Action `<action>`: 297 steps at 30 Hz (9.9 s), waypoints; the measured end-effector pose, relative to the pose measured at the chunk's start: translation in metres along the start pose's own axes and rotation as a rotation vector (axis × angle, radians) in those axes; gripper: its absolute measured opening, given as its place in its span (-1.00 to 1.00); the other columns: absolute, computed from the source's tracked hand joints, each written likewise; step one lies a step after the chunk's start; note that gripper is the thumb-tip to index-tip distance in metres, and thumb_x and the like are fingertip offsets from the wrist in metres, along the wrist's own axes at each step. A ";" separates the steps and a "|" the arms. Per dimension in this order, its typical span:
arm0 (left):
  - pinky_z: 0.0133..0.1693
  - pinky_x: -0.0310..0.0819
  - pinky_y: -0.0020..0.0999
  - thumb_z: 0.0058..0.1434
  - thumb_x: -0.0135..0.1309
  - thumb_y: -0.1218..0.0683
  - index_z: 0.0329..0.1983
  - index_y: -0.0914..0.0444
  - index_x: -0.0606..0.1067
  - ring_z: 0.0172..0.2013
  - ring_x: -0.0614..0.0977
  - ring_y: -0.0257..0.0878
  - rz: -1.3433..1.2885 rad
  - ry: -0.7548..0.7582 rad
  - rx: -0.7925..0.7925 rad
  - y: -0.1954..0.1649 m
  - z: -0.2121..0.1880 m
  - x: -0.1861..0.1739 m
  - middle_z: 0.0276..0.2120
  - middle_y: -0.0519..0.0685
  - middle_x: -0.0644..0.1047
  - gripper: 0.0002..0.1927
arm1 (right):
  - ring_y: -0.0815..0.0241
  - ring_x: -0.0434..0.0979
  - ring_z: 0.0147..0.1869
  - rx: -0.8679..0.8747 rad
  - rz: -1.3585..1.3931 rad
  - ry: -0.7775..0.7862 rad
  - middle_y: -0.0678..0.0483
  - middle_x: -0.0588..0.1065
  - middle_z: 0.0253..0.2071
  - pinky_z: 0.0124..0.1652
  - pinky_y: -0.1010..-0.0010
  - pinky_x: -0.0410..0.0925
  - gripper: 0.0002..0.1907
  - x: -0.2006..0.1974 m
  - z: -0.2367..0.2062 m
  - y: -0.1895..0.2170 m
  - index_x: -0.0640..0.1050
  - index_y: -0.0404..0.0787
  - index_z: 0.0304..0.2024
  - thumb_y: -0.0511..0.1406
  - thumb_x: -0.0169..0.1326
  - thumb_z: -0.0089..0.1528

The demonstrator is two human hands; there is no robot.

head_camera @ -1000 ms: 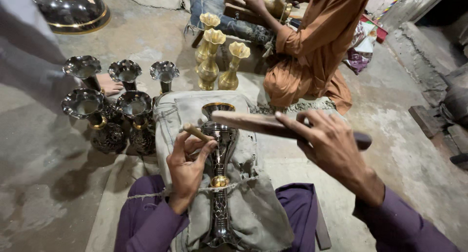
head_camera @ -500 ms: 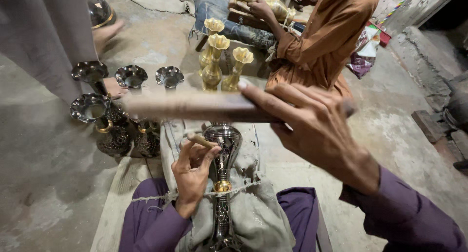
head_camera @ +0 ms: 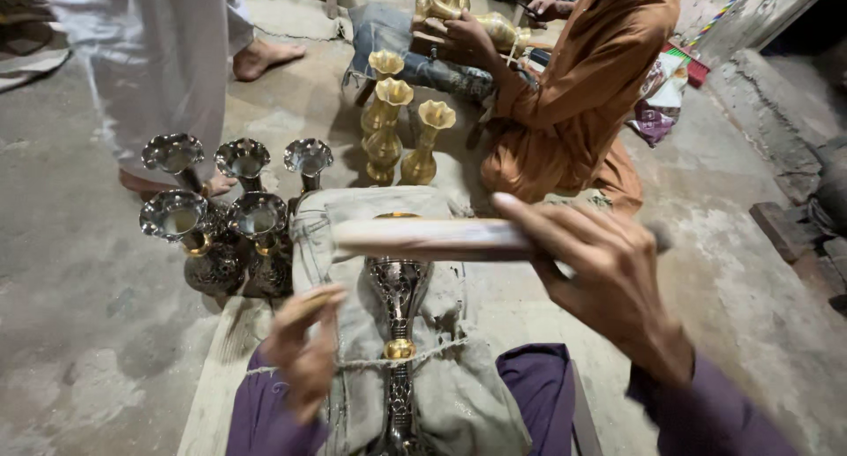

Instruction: The person sits on the workshop floor holding a chisel against a decorative metal vase resting on a cloth cushion and repeatedly strikes the chisel with a wooden mallet to engrave patterns into the vase, repositioning the chisel around the surface as they work.

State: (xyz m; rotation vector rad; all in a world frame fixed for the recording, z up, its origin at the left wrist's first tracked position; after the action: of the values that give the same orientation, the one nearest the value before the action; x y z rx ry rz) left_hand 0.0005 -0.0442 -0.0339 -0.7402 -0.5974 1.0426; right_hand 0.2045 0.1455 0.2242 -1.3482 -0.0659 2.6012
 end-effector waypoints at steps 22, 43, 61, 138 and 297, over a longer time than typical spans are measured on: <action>-0.11 0.67 -0.18 0.22 0.19 0.30 0.23 0.43 0.37 -0.16 0.69 -0.05 0.608 0.249 -1.385 0.033 -0.075 -0.150 -0.15 0.30 0.60 -0.49 | 0.02 0.68 0.03 1.428 0.981 0.218 -0.23 0.64 -0.04 0.06 0.21 0.48 -0.19 0.151 -0.300 0.040 0.39 -0.44 0.25 -0.40 0.41 -0.01; -0.23 0.72 -0.15 0.16 0.18 0.21 0.44 0.17 0.18 -0.23 0.76 -0.01 -0.091 0.324 -0.719 -0.031 0.043 -0.037 -0.17 0.29 0.63 -0.22 | 0.31 0.46 -0.32 1.312 0.913 0.121 0.12 0.49 -0.42 -0.27 0.45 0.37 -0.77 0.148 -0.303 0.045 0.54 -0.29 -0.34 -0.29 0.33 0.16; -0.30 0.57 -0.20 0.17 0.26 0.04 0.14 0.11 0.57 -0.39 0.71 -0.08 0.131 1.299 0.172 -0.067 0.116 0.074 -0.32 0.04 0.69 -0.57 | 0.08 0.62 -0.26 0.857 0.597 -0.083 -0.05 0.58 -0.28 -0.27 0.24 0.51 -0.44 0.144 -0.238 0.014 0.44 -0.31 0.05 -0.16 0.33 0.14; -0.26 0.75 -0.25 0.29 0.22 0.10 0.23 0.12 0.42 -0.21 0.78 -0.10 0.213 0.409 -0.062 -0.043 0.035 0.040 -0.18 0.05 0.69 -0.55 | 0.17 0.60 -0.27 0.188 0.044 0.205 0.18 0.61 -0.14 -0.27 0.26 0.48 -0.32 0.033 -0.005 -0.003 0.40 0.27 0.38 -0.38 0.15 0.25; -0.26 0.77 -0.26 0.34 0.15 0.14 0.30 0.09 0.41 -0.23 0.78 -0.12 0.212 0.504 -0.124 -0.063 0.033 0.037 -0.23 0.07 0.69 -0.55 | 0.16 0.61 -0.30 0.203 0.093 0.251 0.11 0.60 -0.16 -0.34 0.30 0.49 -0.30 0.045 -0.030 -0.017 0.44 0.17 0.33 -0.42 0.15 0.15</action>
State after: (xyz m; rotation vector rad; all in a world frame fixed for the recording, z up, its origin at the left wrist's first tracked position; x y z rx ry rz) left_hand 0.0246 -0.0212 0.0397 -1.1483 -0.1503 0.9661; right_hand 0.2067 0.1701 0.1726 -1.6194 0.2981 2.4079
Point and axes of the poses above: each hand's wrist, its own z-axis towards the middle knuckle, its own x-axis out of the palm, y = z × x, the point moved 2 cm from there along z, towards the middle knuckle
